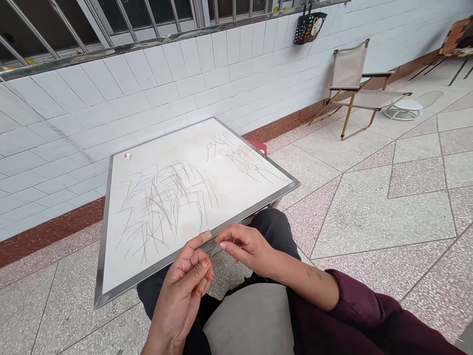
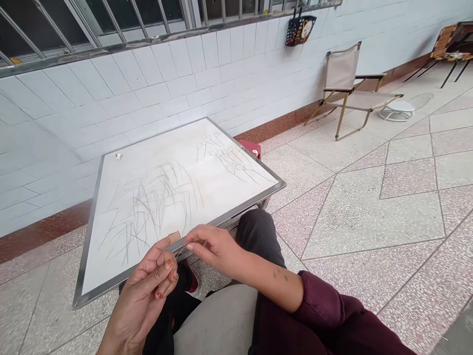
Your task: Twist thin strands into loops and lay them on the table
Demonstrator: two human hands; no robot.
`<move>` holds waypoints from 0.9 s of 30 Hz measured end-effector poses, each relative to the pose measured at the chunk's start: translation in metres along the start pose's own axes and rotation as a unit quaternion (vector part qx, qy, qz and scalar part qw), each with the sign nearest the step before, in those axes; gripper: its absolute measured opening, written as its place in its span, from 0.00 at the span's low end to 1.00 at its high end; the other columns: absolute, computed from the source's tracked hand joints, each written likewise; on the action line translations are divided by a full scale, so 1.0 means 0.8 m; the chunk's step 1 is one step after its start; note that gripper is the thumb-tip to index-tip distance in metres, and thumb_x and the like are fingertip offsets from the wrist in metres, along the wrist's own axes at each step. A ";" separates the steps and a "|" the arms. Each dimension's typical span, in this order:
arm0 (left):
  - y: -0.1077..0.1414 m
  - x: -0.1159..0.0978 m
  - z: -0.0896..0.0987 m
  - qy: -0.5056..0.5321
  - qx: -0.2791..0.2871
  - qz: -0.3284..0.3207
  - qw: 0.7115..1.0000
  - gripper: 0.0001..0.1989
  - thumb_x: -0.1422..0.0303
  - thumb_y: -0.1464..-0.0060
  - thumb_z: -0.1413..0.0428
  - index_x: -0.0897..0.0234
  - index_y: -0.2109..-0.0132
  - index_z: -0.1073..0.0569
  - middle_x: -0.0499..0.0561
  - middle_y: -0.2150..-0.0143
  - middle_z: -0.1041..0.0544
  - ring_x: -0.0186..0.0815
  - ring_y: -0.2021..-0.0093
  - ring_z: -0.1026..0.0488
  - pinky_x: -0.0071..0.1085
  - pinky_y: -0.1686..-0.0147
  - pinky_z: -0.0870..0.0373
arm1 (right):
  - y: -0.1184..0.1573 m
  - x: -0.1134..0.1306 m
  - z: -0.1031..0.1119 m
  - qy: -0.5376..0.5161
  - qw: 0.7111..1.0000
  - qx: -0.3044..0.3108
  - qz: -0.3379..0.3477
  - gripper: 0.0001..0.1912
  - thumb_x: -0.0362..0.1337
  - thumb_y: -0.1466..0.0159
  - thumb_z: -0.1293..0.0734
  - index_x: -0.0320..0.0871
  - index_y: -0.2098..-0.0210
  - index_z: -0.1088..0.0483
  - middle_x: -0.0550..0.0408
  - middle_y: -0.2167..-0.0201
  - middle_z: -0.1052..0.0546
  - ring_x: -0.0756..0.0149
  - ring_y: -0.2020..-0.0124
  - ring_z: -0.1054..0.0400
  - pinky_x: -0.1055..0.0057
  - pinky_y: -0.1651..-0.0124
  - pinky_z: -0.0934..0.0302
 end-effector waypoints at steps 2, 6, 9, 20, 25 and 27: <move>-0.001 0.001 0.002 -0.007 0.001 0.000 1.000 0.26 0.65 0.44 0.39 0.60 0.39 0.31 0.42 0.73 0.32 0.22 0.79 0.47 0.25 0.74 0.48 | 0.001 -0.002 -0.001 -0.011 1.000 0.000 -0.015 0.06 0.38 0.31 0.37 0.43 0.60 0.30 0.56 0.67 0.26 0.75 0.77 0.35 0.77 0.73 0.38; -0.001 -0.003 0.004 -0.054 -0.002 -0.008 0.999 0.26 0.63 0.43 0.40 0.60 0.39 0.32 0.44 0.73 0.31 0.26 0.77 0.43 0.26 0.74 0.45 | 0.001 0.004 0.000 0.024 0.999 -0.006 0.039 0.05 0.34 0.31 0.39 0.43 0.60 0.30 0.55 0.67 0.26 0.72 0.73 0.34 0.76 0.71 0.38; -0.001 -0.009 0.000 -0.135 0.010 -0.020 0.991 0.27 0.60 0.41 0.42 0.59 0.37 0.35 0.46 0.70 0.28 0.30 0.73 0.36 0.29 0.71 0.40 | 0.001 0.009 0.001 0.060 0.996 -0.024 0.068 0.06 0.33 0.31 0.39 0.43 0.61 0.30 0.55 0.70 0.26 0.69 0.70 0.33 0.74 0.67 0.38; -0.013 -0.014 -0.004 -0.253 0.011 -0.049 0.966 0.28 0.59 0.38 0.48 0.53 0.33 0.41 0.46 0.65 0.25 0.27 0.80 0.35 0.31 0.72 0.32 | 0.003 0.007 -0.007 0.128 0.985 0.018 0.116 0.10 0.35 0.28 0.42 0.43 0.58 0.29 0.53 0.68 0.23 0.67 0.67 0.32 0.72 0.63 0.37; -0.016 -0.017 0.001 -0.263 0.040 -0.032 0.963 0.29 0.58 0.38 0.47 0.50 0.32 0.42 0.46 0.64 0.24 0.25 0.83 0.36 0.29 0.75 0.33 | 0.003 0.001 -0.005 0.118 0.981 0.036 0.150 0.12 0.31 0.29 0.43 0.43 0.56 0.28 0.52 0.67 0.24 0.68 0.67 0.33 0.73 0.64 0.37; -0.016 -0.019 0.001 -0.265 0.050 -0.028 0.963 0.29 0.59 0.38 0.47 0.49 0.31 0.43 0.46 0.64 0.23 0.25 0.84 0.37 0.28 0.76 0.34 | 0.003 -0.001 -0.003 0.121 0.979 0.040 0.162 0.13 0.30 0.29 0.44 0.42 0.55 0.28 0.52 0.68 0.25 0.68 0.68 0.33 0.73 0.65 0.37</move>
Point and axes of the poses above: each hand's wrist, its own y-axis away from the middle knuckle, its own z-axis out of the back of the hand, x = y × z, the point moved 4 cm from there along -y, towards the middle knuckle
